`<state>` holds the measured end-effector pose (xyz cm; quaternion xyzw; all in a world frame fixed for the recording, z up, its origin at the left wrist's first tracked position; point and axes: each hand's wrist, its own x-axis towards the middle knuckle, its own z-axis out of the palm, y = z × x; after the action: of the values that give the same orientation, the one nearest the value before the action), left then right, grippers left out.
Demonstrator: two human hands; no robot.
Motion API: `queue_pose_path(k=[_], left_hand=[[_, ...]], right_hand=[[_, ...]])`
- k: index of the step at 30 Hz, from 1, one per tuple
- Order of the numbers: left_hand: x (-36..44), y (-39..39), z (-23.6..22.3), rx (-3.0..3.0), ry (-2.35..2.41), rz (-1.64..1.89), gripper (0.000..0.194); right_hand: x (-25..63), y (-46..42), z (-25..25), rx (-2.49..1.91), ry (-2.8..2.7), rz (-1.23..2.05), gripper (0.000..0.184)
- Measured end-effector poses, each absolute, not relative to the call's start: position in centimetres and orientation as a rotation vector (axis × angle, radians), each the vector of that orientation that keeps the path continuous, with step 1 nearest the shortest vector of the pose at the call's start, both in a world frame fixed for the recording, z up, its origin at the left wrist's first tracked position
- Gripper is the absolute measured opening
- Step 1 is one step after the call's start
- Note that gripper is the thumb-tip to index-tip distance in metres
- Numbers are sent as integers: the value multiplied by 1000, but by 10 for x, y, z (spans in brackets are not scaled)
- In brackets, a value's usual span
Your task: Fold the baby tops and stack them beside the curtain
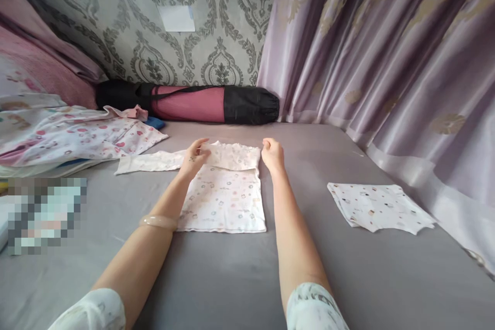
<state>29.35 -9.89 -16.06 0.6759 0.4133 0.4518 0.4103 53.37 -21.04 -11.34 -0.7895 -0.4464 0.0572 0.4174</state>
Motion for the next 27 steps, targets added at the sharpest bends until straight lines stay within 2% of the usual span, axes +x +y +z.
queue_pose_path(k=[4,10,21,27], left_hand=[[294,-94,-164,1786,1146,1133,39],[284,-99,-170,2077,1309,884,36],[286,-93,-175,2356,1313,866,46],[284,-99,-173,2468,1390,769,40]], right_hand=[[521,-215,-122,-2231,-1295,121,39],[494,-214,-145,-2359,-1652,188,51],[499,-215,-157,-2540,-1672,285,67],[497,-214,-154,-2584,-1678,297,69]])
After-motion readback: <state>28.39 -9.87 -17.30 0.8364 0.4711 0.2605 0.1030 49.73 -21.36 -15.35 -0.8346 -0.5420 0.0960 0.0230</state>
